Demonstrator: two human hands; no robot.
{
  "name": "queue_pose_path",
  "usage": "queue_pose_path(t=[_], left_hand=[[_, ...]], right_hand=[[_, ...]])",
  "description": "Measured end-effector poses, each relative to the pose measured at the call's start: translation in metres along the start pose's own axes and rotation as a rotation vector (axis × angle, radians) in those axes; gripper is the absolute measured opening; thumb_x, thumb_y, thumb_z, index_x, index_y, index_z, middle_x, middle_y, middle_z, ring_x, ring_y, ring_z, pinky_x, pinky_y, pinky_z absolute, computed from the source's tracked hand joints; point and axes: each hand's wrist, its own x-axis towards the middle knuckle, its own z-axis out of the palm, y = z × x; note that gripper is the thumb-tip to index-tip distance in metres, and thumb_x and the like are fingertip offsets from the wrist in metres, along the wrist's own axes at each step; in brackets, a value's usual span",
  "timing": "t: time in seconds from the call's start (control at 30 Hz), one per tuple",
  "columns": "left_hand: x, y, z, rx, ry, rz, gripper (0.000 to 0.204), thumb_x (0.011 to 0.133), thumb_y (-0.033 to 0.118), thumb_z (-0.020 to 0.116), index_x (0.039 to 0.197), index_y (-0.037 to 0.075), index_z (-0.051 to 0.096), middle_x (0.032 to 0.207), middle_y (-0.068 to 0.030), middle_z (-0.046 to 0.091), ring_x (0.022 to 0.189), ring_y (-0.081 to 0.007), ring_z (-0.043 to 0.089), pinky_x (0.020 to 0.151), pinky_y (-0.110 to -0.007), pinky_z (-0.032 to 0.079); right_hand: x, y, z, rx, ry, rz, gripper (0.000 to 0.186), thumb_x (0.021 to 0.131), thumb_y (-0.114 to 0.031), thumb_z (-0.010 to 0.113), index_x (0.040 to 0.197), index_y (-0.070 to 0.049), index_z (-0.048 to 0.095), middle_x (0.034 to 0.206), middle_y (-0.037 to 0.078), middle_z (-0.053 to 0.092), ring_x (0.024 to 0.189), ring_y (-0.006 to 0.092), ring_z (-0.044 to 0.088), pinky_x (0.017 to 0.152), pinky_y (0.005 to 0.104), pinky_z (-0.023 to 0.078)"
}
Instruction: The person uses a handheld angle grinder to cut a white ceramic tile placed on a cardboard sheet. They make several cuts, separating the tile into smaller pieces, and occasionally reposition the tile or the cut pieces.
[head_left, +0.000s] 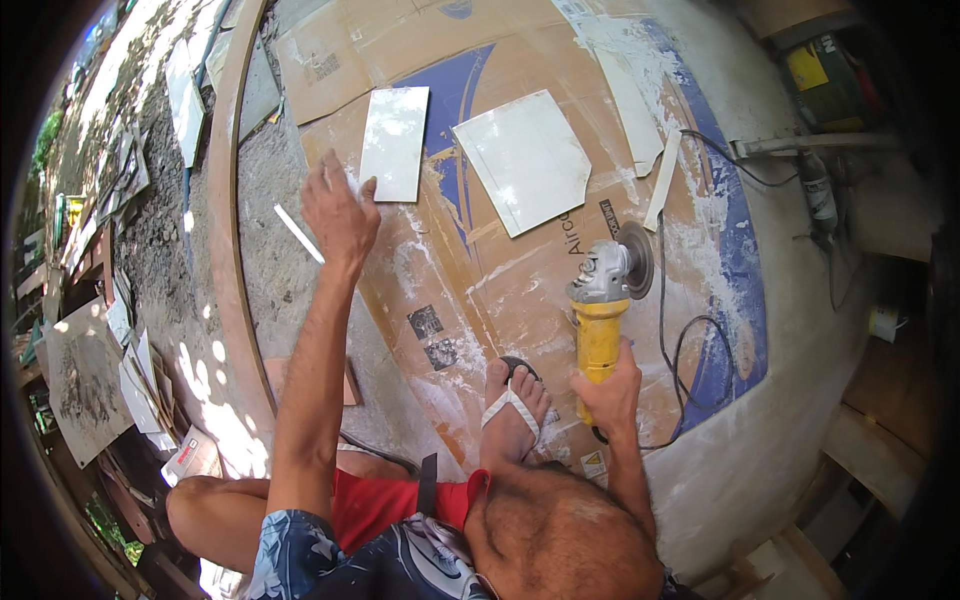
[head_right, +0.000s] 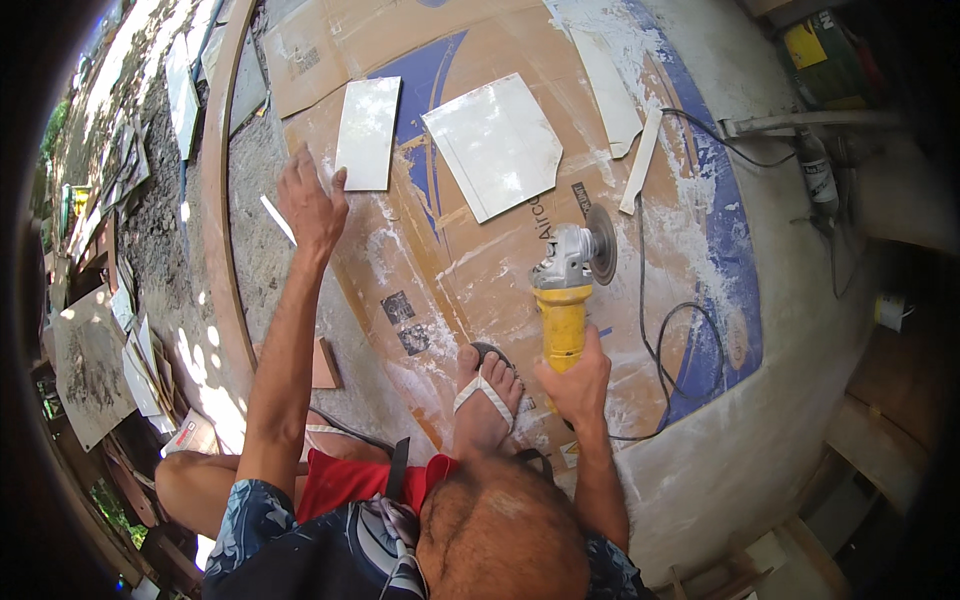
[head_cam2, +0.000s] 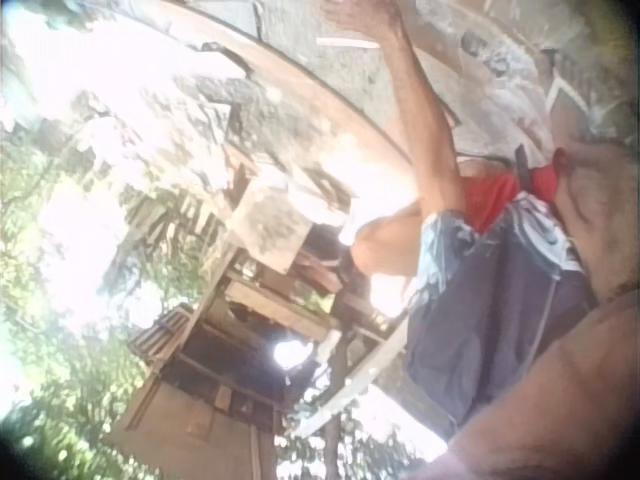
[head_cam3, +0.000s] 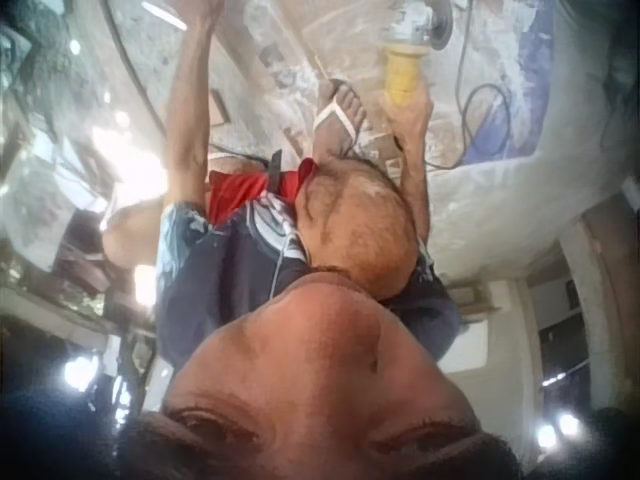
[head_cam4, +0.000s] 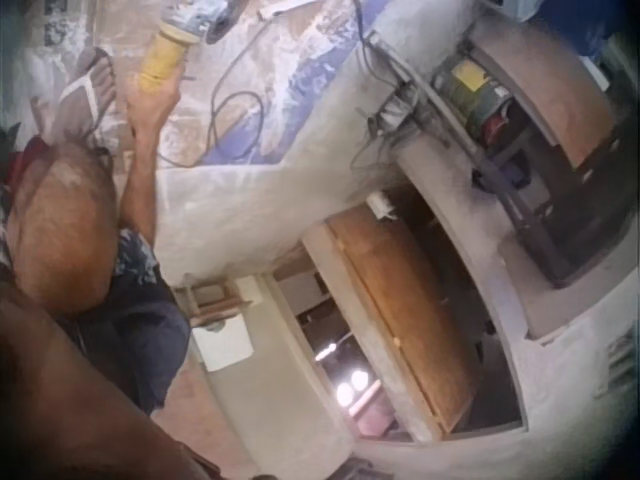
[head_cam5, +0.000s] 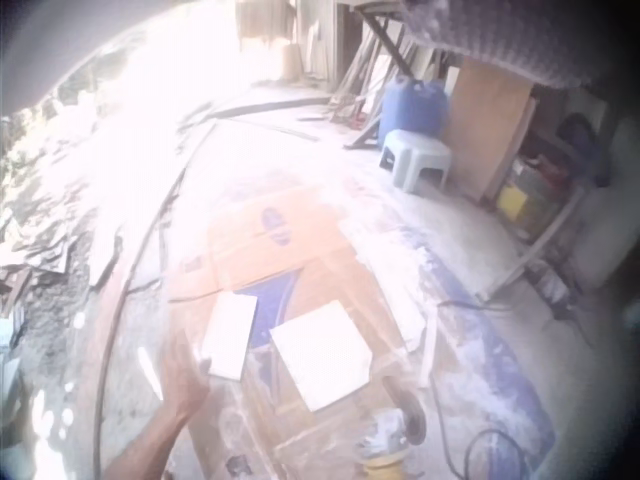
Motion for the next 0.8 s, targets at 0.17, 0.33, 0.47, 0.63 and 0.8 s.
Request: queue_pose_path(t=[0.17,0.33,0.47,0.63,0.8], left_hand=[[0.022,0.112,0.032,-0.332,-0.133,0.349,0.082,0.096,0.034,0.084,0.158,-0.006,0.049,0.153,-0.0302,0.057,0.149,-0.0461,0.050,0.122,-0.054,0.044],[0.043,0.166,0.068,-0.281,-0.189,0.259,0.092,0.094,0.053,0.082,0.157,-0.005,0.047,0.157,-0.0293,0.048,0.149,-0.0482,0.042,0.125,-0.059,0.034],[0.023,0.163,0.073,-0.346,-0.285,0.189,0.099,0.091,0.062,0.082,0.158,-0.001,0.047,0.159,-0.0264,0.040,0.148,-0.0472,0.035,0.125,-0.061,0.026],[-0.026,0.140,0.049,-0.257,-0.286,0.320,0.100,0.090,0.068,0.079,0.160,0.004,0.048,0.157,-0.0251,0.043,0.148,-0.0470,0.035,0.125,-0.062,0.025],[-0.058,0.119,0.041,-0.313,-0.116,0.159,0.094,0.098,0.060,0.075,0.166,0.004,0.044,0.162,-0.0258,0.040,0.149,-0.0475,0.034,0.126,-0.061,0.022]], right_hand=[[0.006,-0.016,-0.003,-0.020,0.036,-0.001,0.049,0.076,-0.013,0.088,0.115,0.002,0.060,0.093,0.020,0.074,0.083,0.0323,0.075,0.076,0.0447,0.058],[0.017,-0.029,-0.007,0.002,0.025,-0.008,0.049,0.077,-0.015,0.087,0.113,0.000,0.058,0.094,0.025,0.075,0.088,0.0430,0.077,0.078,0.0500,0.058],[0.028,-0.035,-0.007,-0.009,0.034,-0.020,0.050,0.077,-0.016,0.086,0.114,0.001,0.057,0.094,0.027,0.075,0.090,0.0477,0.076,0.079,0.0531,0.058],[0.046,-0.037,0.005,0.012,-0.014,-0.058,0.053,0.078,-0.019,0.084,0.118,0.001,0.056,0.096,0.030,0.074,0.094,0.0533,0.074,0.082,0.0570,0.058],[0.093,-0.060,0.034,-0.111,-0.107,-0.126,0.055,0.078,-0.022,0.084,0.121,0.003,0.060,0.099,0.028,0.077,0.095,0.0496,0.077,0.084,0.0535,0.060]])
